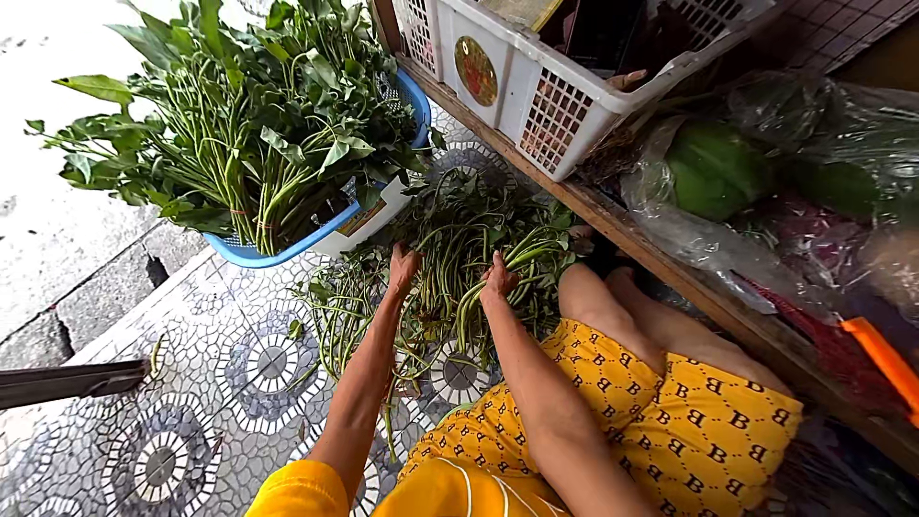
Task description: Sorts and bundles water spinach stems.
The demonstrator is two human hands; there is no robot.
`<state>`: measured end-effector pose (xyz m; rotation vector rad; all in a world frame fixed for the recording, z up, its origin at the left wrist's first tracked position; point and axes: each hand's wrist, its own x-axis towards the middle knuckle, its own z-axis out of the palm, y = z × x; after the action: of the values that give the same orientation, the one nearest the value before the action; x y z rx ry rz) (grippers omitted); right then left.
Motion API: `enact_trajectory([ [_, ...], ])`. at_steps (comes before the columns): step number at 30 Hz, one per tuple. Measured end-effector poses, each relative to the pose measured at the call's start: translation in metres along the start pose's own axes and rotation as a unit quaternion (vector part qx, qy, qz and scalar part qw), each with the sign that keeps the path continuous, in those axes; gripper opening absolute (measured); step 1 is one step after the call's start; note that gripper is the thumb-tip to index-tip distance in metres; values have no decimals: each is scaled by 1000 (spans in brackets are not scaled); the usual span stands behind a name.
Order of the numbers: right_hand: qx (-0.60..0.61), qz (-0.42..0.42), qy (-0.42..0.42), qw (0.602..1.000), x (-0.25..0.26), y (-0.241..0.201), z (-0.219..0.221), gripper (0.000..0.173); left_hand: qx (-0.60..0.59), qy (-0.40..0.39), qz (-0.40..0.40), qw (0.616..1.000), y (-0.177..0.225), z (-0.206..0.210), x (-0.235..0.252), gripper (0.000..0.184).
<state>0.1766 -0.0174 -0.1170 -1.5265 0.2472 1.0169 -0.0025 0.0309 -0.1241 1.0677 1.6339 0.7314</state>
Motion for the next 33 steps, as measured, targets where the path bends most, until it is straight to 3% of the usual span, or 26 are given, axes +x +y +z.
enact_trajectory([
  [5,19,59,-96,993,-5,4,4,31,-153,1,123,981,53,-46,-59,19],
  [7,16,76,-150,986,-7,3,6,34,-284,22,142,948,54,-61,-78,22],
  [9,11,81,-183,980,-9,2,11,36,-334,22,130,933,37,-71,-90,25],
  [10,3,85,-193,977,-10,1,12,35,-293,5,109,950,21,-73,-96,24],
  [12,-25,94,-210,973,-12,4,11,38,-90,-69,37,993,-19,-72,-103,20],
  [14,-58,106,-215,969,-13,8,7,40,94,-181,-84,975,-44,-69,-104,36],
  [16,-79,121,-214,966,-12,12,7,41,124,-216,-146,957,-42,-65,-104,52],
  [18,-97,116,-194,969,-9,13,4,34,146,-218,-146,954,-22,-56,-102,56],
  [22,-124,108,-170,972,-3,15,-1,28,291,-264,-136,909,-13,-20,-73,64],
  [26,-134,105,-174,970,-4,15,-2,25,338,-226,-90,909,-47,23,-54,57],
  [29,-142,94,-178,969,-4,10,-4,19,439,-193,-94,873,-37,42,-63,47],
  [33,-180,87,-189,961,-2,11,-7,20,430,-151,-112,883,-36,43,-62,50],
])
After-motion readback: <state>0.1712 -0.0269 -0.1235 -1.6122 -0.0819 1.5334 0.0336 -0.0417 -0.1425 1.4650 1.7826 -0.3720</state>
